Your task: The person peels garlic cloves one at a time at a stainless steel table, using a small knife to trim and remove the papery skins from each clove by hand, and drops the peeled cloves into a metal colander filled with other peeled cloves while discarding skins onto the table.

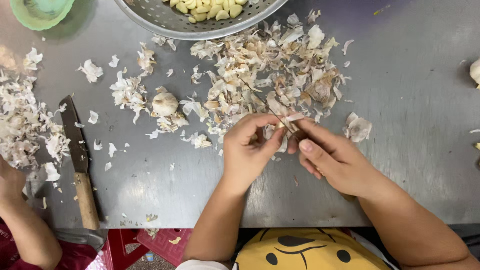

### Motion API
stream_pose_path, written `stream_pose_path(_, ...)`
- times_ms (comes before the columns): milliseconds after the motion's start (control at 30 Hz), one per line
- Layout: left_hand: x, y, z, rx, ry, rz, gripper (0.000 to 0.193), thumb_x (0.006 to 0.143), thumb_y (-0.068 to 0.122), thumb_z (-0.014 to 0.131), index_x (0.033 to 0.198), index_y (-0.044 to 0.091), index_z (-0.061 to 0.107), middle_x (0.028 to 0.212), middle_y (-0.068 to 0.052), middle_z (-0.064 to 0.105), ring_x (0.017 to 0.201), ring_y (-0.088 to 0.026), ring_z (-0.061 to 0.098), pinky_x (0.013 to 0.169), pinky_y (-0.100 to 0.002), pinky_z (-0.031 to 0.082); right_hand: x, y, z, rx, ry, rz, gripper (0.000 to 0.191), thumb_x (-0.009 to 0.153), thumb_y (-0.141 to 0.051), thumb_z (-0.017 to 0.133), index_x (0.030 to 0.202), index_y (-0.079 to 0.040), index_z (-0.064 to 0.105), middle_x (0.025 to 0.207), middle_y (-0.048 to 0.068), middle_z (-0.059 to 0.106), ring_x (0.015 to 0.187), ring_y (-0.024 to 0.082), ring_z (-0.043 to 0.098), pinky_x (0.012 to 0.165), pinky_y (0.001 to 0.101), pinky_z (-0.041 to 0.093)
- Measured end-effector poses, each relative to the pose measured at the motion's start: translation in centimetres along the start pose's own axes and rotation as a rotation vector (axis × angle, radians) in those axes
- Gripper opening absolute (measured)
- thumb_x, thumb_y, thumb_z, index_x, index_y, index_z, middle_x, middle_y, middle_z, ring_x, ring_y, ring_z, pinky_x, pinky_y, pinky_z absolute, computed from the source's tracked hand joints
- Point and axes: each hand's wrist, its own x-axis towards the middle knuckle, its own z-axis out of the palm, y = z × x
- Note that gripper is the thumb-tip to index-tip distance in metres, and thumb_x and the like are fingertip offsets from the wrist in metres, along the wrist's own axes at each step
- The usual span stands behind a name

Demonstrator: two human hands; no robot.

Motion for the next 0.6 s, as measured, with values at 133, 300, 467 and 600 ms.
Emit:
stream_pose_path(133, 0.0, 0.0, -0.2, -0.134, -0.025, -0.097, 0.021, 0.096, -0.001, 0.078, 0.117, 0.002, 0.075, 0.095, -0.002, 0.073, 0.068, -0.001, 0.049, 0.057, -0.018, 0.038, 0.3, -0.2, -0.6, 0.073, 0.067, 0.066, 0.056, 0.107, -0.028, 0.04, 0.159, -0.007, 0.039, 0.103, 0.008, 0.064, 0.061, 0.01, 0.053, 0.047, 0.0235, 0.044)
stream_pose_path(300, 0.3, -0.2, -0.9, -0.428, -0.098, -0.158, 0.021, 0.1, 0.002, 0.072, 0.121, 0.003, 0.071, 0.116, -0.003, 0.073, 0.092, -0.004, 0.064, 0.075, -0.018, 0.049, 0.2, -0.2, -1.7, 0.08, 0.21, 0.053, 0.053, 0.108, -0.029, 0.037, 0.155, -0.003, 0.044, 0.104, 0.006, 0.06, 0.063, 0.01, 0.052, 0.05, 0.024, 0.044)
stream_pose_path(467, 0.3, -0.5, -1.0, -0.35, -0.06, -0.24, 0.028, 0.097, 0.004, 0.074, 0.124, 0.005, 0.071, 0.107, -0.002, 0.071, 0.08, -0.003, 0.057, 0.065, -0.016, 0.042, -0.2, 0.8, -2.0, 0.06, 0.122, 0.031, 0.041, 0.121, -0.027, 0.036, 0.141, 0.005, 0.051, 0.087, 0.012, 0.059, 0.064, 0.013, 0.054, 0.059, 0.0256, 0.042)
stream_pose_path(600, 0.7, -0.8, -1.5, -0.228, -0.089, -0.202, 0.017, 0.101, 0.004, 0.074, 0.118, 0.001, 0.074, 0.107, -0.002, 0.07, 0.08, -0.004, 0.054, 0.069, -0.018, 0.043, 0.5, 0.4, -2.6, -0.008, 0.297, 0.085, 0.058, 0.106, -0.025, 0.041, 0.163, -0.015, 0.032, 0.104, 0.007, 0.063, 0.061, 0.009, 0.05, 0.052, 0.0238, 0.042)
